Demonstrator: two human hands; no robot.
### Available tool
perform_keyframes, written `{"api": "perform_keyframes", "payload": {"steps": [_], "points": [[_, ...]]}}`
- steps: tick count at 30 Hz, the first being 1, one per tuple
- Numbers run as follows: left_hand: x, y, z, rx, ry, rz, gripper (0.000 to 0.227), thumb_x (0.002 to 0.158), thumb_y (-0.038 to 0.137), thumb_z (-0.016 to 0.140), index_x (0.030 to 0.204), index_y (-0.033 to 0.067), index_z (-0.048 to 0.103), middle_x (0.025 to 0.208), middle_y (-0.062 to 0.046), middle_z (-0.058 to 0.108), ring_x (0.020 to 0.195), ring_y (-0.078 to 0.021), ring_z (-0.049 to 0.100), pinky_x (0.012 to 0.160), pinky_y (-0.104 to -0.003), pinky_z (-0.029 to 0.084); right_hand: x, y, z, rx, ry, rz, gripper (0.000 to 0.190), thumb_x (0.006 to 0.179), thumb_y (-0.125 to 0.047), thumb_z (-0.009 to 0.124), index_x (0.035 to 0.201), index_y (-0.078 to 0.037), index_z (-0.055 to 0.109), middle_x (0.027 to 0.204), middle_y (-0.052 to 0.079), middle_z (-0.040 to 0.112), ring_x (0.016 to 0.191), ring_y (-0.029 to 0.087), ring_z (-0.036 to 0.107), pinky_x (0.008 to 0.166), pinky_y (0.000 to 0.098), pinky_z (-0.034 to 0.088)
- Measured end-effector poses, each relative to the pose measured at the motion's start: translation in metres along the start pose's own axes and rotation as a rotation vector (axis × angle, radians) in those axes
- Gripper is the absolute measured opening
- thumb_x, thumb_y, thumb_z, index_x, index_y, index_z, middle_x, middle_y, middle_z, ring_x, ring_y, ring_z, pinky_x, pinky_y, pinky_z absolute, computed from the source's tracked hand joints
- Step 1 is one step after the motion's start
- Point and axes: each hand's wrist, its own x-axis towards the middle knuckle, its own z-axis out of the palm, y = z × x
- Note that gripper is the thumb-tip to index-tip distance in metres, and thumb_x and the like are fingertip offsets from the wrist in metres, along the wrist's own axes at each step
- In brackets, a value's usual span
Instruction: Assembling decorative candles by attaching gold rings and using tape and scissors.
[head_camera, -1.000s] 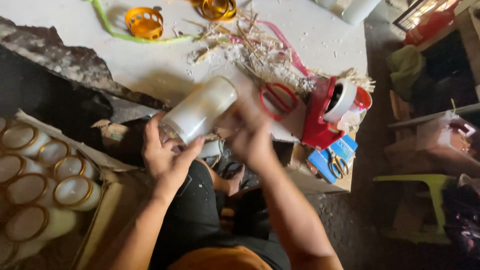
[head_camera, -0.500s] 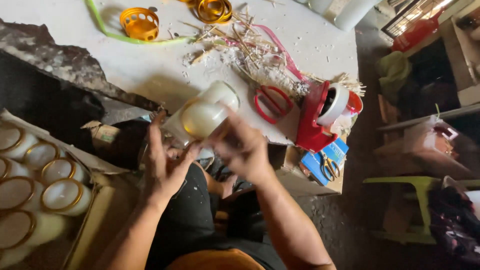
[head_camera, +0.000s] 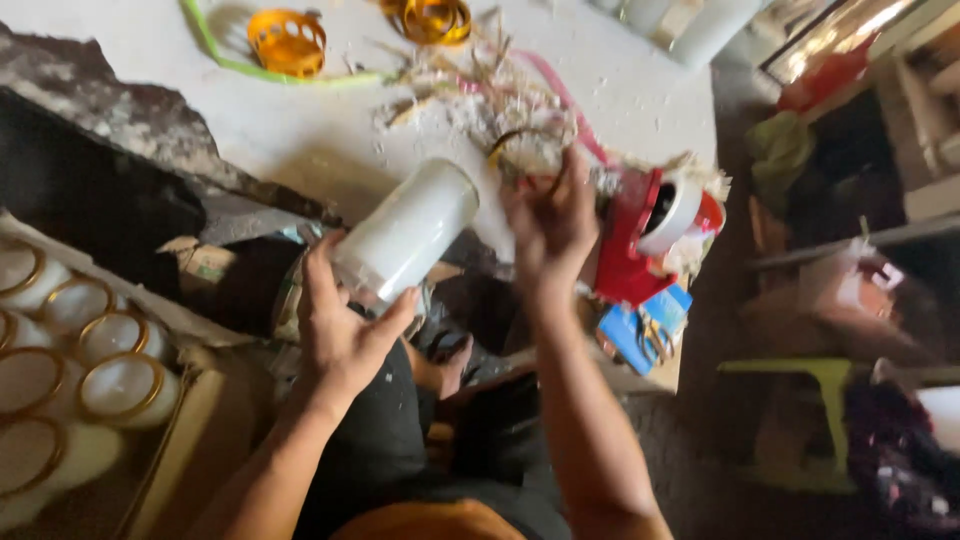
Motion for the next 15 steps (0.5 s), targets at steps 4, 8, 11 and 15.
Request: {"api": "perform_keyframes", "payload": {"steps": [4,8,11,15], "points": [[0.004,-0.016,-0.002,-0.056,0.029,-0.002,0.083,0.073,0.026,0.091,0.136,-0.0020,0.045,0.117,-0.033,0.053,0.099,-0.0542,0.066,0.069,-0.054,0.063,-0.030,-0.044,0.021,0.119,-0.238,0.114,0.073,0.079,-0.005,0.087,0.144,0.004,0.055,0.077,0.008,0.071,0.063,0.018,0.072,0.058,0.0291,0.058],[0.007,-0.002,-0.003,-0.133,0.001,0.009,0.081,0.076,0.024,0.088,0.135,-0.0072,0.042,0.111,-0.036,0.050,0.095,-0.0549,0.067,0.066,-0.055,0.062,0.001,0.013,0.000,-0.097,0.144,0.079,0.073,0.083,0.009,0.085,0.148,-0.001,0.052,0.094,0.011,0.063,0.079,0.019,0.071,0.061,0.0278,0.063],[0.004,-0.002,-0.007,-0.161,-0.029,-0.065,0.078,0.078,0.025,0.085,0.135,-0.0060,0.041,0.114,-0.035,0.051,0.097,-0.0562,0.066,0.066,-0.055,0.062,-0.019,-0.026,0.018,0.087,0.002,0.037,0.072,0.087,0.006,0.079,0.152,0.001,0.048,0.085,0.010,0.064,0.076,0.018,0.069,0.065,0.0283,0.059],[0.007,0.004,-0.006,-0.113,-0.025,-0.036,0.080,0.078,0.027,0.086,0.136,-0.0081,0.044,0.115,-0.037,0.053,0.099,-0.0542,0.065,0.069,-0.057,0.062,-0.015,0.020,-0.001,-0.012,0.084,0.097,0.068,0.084,0.012,0.080,0.145,0.000,0.053,0.084,0.019,0.069,0.075,0.027,0.070,0.069,0.0371,0.057]]}}
